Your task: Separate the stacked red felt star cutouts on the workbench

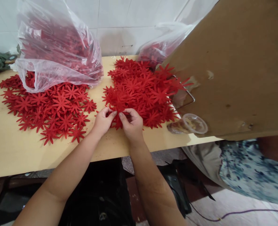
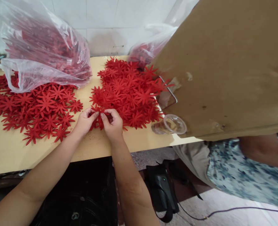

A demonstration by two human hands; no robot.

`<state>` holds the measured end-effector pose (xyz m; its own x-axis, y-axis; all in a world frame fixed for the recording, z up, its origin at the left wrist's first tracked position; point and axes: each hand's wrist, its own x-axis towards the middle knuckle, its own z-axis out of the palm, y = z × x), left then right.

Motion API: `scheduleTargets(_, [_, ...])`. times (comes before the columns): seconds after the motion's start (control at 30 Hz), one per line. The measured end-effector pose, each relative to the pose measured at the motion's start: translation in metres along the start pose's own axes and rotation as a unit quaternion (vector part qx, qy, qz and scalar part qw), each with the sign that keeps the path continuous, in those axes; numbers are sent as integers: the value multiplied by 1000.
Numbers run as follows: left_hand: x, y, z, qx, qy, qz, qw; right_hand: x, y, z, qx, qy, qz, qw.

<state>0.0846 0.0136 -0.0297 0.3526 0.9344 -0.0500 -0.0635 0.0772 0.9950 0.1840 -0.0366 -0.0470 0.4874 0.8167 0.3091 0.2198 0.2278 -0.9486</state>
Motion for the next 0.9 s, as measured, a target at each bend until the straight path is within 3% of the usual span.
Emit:
scheduleTargets(0.37, [-1,-7,-2,75,-22,51,996,1,-6,-2,4,-38,4,999])
scheduleTargets(0.6, [-4,-4,3,65,-67,57,994,2,-9,-2,2,36,15,999])
scheduleTargets(0.9, [-5,-2,3,60,-79,53,994,3,-10,-2,-14,81,38,996])
